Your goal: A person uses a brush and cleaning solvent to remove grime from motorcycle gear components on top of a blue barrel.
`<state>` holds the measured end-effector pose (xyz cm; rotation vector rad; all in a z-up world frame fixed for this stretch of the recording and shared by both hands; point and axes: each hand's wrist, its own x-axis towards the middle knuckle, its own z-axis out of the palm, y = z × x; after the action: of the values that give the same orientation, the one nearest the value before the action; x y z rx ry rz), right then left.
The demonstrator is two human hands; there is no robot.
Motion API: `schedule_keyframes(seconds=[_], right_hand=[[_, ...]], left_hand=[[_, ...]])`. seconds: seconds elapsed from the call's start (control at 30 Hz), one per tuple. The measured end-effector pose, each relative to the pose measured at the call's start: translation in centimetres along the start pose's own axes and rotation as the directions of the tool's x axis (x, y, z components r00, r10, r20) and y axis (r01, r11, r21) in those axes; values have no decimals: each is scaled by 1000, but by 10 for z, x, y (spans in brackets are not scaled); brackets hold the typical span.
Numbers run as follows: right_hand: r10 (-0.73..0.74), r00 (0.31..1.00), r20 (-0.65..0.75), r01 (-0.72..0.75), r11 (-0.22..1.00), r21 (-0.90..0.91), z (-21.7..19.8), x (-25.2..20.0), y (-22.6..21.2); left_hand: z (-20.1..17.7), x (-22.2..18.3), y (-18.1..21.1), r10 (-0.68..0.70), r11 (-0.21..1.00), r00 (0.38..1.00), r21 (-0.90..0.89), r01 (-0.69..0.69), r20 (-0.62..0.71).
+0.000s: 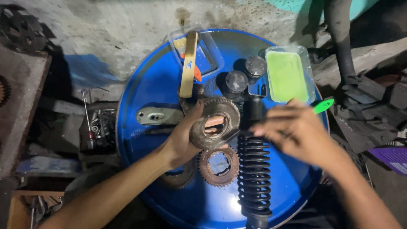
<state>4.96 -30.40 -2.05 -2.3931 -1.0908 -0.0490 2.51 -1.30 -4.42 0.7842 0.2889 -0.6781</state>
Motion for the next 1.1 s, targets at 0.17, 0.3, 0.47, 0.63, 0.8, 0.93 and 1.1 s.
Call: schedule_keyframes(seconds=[0.17,0.3,0.47,0.63,0.8,0.93,1.1], right_hand=[[-51,996,-77,43,994,-100,4,9,-19],[-52,999,0,52,992,-113,18,5,-20],[-79,992,-103,58,978,-200,-4,12,-17],[-182,983,-8,181,982,-59,19,18,-36],[-59,993,-105,34,973,-226,-20,7,-18],[-72,985,-154,30,965,-260,-19,6,-18],[-5,986,-167,-18,990,-137,-6,4,-19]], left_hand=[[21,-9,17,-13,995,987,-101,-3,-159],[7,-8,11,0,1000,994,27,3,-109],[-9,7,-5,85,990,996,-115,-83,7],[-24,16,-20,245,970,931,-63,-236,270],[-27,-6,-10,374,734,887,498,-462,271],[-12,-2,-10,247,968,943,-27,-248,223],[-8,-13,-3,483,585,831,604,-541,277]])
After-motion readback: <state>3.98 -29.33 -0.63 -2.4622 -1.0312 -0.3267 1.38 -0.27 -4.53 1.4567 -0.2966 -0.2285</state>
